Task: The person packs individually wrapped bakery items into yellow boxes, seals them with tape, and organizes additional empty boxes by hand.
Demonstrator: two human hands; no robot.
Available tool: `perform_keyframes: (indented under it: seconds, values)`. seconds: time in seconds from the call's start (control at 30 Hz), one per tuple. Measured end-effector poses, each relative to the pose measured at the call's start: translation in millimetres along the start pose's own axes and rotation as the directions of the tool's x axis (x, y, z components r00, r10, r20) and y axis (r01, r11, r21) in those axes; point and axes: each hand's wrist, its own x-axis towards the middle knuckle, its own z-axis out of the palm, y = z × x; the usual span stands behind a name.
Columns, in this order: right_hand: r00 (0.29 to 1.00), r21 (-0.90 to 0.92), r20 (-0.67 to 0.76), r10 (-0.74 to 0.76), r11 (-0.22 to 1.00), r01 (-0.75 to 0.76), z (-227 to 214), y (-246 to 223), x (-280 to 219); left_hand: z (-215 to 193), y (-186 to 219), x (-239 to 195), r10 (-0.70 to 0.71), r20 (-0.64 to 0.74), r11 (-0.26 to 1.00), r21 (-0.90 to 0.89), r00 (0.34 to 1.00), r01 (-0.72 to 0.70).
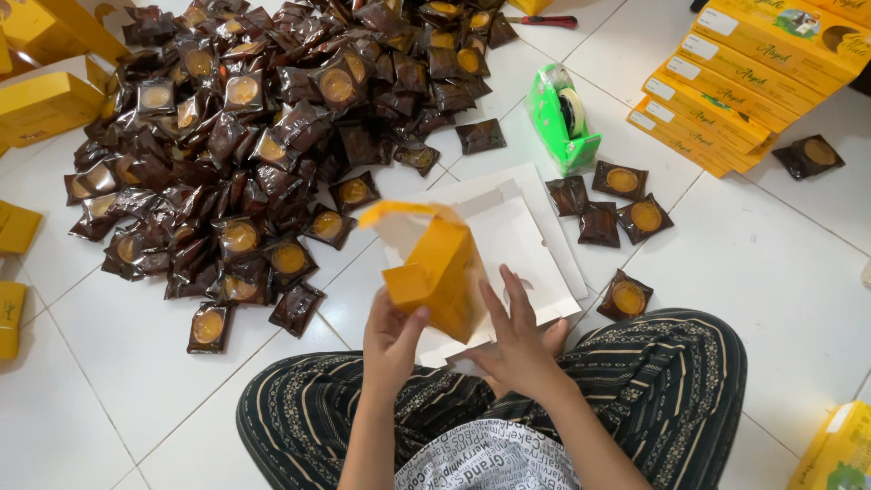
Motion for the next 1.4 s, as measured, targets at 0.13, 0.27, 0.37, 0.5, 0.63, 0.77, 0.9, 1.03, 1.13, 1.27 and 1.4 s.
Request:
perform_keyframes:
  seconds: [0.13,0.27,0.37,0.5,0.63,0.77,0.9,1.03,1.13,1.27,1.4]
  values:
    - [0.931,-0.309,-0.244,-0.273,0.932,0.192,-8,-5,2,1,3,2,0.053,0.231,0.903,0.405,0.972,-0.146]
    - [0.907,-0.475,-0.237,-0.349,0.856,0.205,-20,-24,4,5,-1,-3,0.161,0.334,0.819,0.480,0.929,-0.315]
    - [0.891,-0.277,-0.351,-0.288,0.941,0.195,-6,-21,-2,1,-23,-4,0.268,0.087,0.797,0.539,0.960,-0.271]
    - [0.787,-0.296,-0.441,-0.430,0.898,0.324,-8,-36,-1,12,-16,-10,0.155,-0.171,0.867,0.496,0.973,-0.051]
    - [0.740,-0.410,-0.480,-0.472,0.866,0.286,-10,-32,-1,12,13,-11,-0.070,0.159,0.857,0.516,0.985,-0.022]
    - [0.651,-0.393,-0.499,-0.573,0.818,0.419,-14,-34,-1,14,22,-12,-0.049,0.288,0.861,0.498,0.956,-0.106]
    - [0.709,-0.355,-0.511,-0.486,0.870,0.341,-9,-32,-2,17,17,-13,0.046,0.321,0.821,0.527,0.946,-0.219]
    - [0.700,-0.372,-0.502,-0.508,0.857,0.356,-11,-32,-2,17,7,-13,0.047,0.264,0.836,0.518,0.963,-0.183]
    - [0.742,-0.302,-0.452,-0.495,0.868,0.394,-11,-27,-5,14,6,-16,-0.099,0.219,0.849,0.527,0.971,-0.032]
    - [0.796,-0.105,-0.414,-0.440,0.892,0.439,-11,-23,-3,9,11,-15,-0.306,0.183,0.816,0.556,0.934,0.158]
    - [0.789,-0.152,-0.434,-0.435,0.899,0.411,-13,-25,-3,9,6,-17,-0.210,0.224,0.851,0.520,0.952,0.066]
